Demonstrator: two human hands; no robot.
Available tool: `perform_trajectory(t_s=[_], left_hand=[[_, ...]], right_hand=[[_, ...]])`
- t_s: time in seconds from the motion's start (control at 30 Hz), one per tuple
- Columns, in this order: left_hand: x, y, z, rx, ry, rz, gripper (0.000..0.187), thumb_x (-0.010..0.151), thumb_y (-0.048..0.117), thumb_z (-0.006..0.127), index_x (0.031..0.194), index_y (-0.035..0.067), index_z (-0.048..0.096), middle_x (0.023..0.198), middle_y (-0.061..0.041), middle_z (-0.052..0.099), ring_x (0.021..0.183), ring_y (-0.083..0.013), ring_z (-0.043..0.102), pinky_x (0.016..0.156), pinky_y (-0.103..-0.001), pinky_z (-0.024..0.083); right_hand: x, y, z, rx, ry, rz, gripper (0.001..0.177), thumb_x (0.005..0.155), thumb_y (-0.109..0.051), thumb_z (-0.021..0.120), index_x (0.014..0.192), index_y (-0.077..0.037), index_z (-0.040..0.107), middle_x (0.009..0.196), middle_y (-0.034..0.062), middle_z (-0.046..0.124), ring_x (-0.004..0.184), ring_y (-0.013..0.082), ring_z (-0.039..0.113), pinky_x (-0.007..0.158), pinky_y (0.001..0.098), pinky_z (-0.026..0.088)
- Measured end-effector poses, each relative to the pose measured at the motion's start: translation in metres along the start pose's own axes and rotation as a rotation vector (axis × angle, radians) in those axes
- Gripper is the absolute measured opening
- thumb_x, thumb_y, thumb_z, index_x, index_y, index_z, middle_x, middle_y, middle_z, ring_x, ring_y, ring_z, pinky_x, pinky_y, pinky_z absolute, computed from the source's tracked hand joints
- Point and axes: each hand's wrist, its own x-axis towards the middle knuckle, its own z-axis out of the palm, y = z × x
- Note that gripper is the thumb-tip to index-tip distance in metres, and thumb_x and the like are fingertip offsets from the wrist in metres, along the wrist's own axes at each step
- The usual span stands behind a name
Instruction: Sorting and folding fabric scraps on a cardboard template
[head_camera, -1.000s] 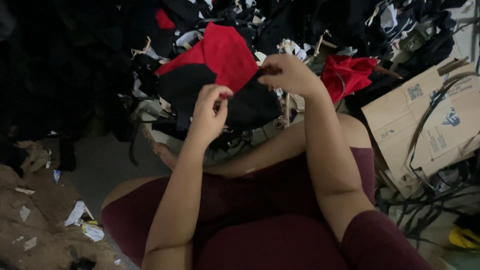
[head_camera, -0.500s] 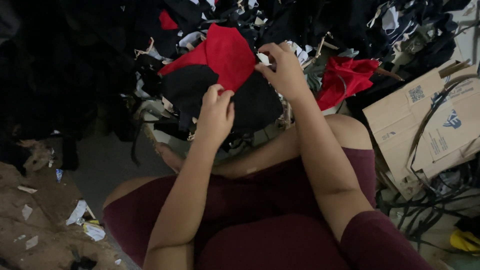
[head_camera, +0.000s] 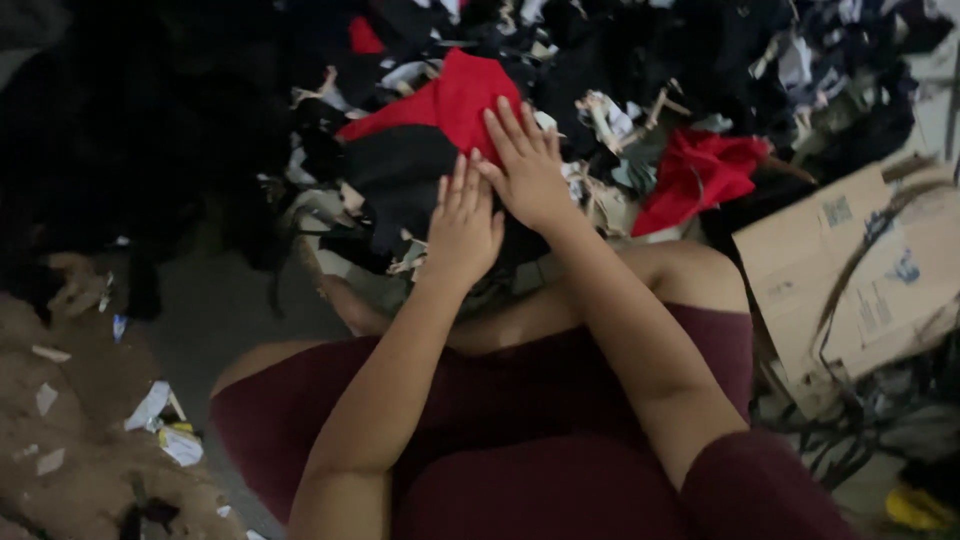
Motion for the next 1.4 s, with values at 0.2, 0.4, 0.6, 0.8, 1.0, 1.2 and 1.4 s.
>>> perform_trajectory(t_s=[0.2, 0.4, 0.6, 0.8, 1.0, 1.2, 1.4], left_hand=[[0.011, -0.027, 0.006, -0.135, 0.358, -0.004, 0.032, 0.094, 0.036, 0.058, 0.118, 0.019, 0.071, 0.112, -0.002, 0.068, 0.11, -0.0282, 0.067, 0.098, -0.044, 0.049], [0.0, -0.094, -0.076, -0.159, 0.417, -0.468, 0.022, 0.101, 0.03, 0.059, 0.111, 0.011, 0.064, 0.096, -0.007, 0.063, 0.092, -0.0305, 0.068, 0.08, -0.043, 0.054], [-0.011, -0.104, -0.09, -0.322, 0.328, -0.624, 0.045, 0.11, 0.043, 0.047, 0.077, 0.014, 0.054, 0.068, 0.001, 0.051, 0.063, -0.0181, 0.063, 0.054, -0.031, 0.052], [-0.03, -0.086, -0.132, -0.732, 0.179, -0.733, 0.062, 0.106, 0.065, 0.036, 0.102, 0.005, 0.05, 0.077, -0.015, 0.07, 0.066, -0.0259, 0.072, 0.05, -0.035, 0.052], [-0.02, -0.108, -0.092, -0.393, 0.016, -0.682, 0.049, 0.108, 0.05, 0.052, 0.122, 0.002, 0.053, 0.127, -0.029, 0.053, 0.103, -0.0424, 0.069, 0.069, -0.044, 0.06], [-0.022, -0.129, -0.077, -0.365, -0.111, -0.643, 0.036, 0.1, 0.036, 0.069, 0.109, 0.002, 0.063, 0.118, -0.024, 0.06, 0.113, -0.0472, 0.062, 0.074, -0.043, 0.06], [-0.02, -0.11, -0.111, -0.572, 0.299, -0.512, 0.016, 0.101, 0.015, 0.067, 0.091, 0.004, 0.059, 0.084, -0.018, 0.064, 0.083, -0.0367, 0.069, 0.065, -0.043, 0.056]], right_hand=[[-0.004, -0.021, -0.038, 0.163, 0.347, -0.072, 0.032, 0.108, -0.023, 0.061, 0.135, -0.008, 0.065, 0.143, 0.0152, 0.058, 0.132, 0.0402, 0.053, 0.108, 0.057, 0.043], [-0.005, -0.051, -0.019, 0.139, 0.373, -0.1, 0.028, 0.089, -0.048, 0.083, 0.085, -0.02, 0.08, 0.091, 0.0016, 0.069, 0.08, 0.0279, 0.069, 0.074, 0.0381, 0.052], [-0.005, -0.08, 0.026, 0.663, 0.275, 0.036, 0.026, 0.088, -0.027, 0.088, 0.091, -0.006, 0.073, 0.093, 0.0101, 0.072, 0.087, 0.0303, 0.072, 0.073, 0.0363, 0.056], [-0.024, -0.108, -0.029, 1.718, -0.268, 0.75, 0.085, 0.1, -0.018, 0.064, 0.16, 0.002, 0.008, 0.149, 0.0299, 0.041, 0.099, 0.0373, 0.076, 0.083, 0.0461, 0.065], [-0.036, -0.095, -0.04, 1.476, -0.336, 0.699, 0.068, 0.095, -0.009, 0.069, 0.15, 0.004, 0.031, 0.085, 0.0181, 0.063, 0.076, 0.0413, 0.076, 0.062, 0.0456, 0.066], [-0.028, -0.038, 0.019, 1.299, -0.128, 0.53, 0.032, 0.089, -0.013, 0.086, 0.105, 0.0, 0.061, 0.07, 0.0122, 0.058, 0.059, 0.0309, 0.074, 0.049, 0.036, 0.064], [-0.02, -0.052, 0.013, 1.205, 0.113, 0.407, 0.02, 0.091, -0.007, 0.078, 0.103, -0.011, 0.062, 0.072, -0.002, 0.045, 0.057, 0.0072, 0.053, 0.046, 0.0166, 0.046]])
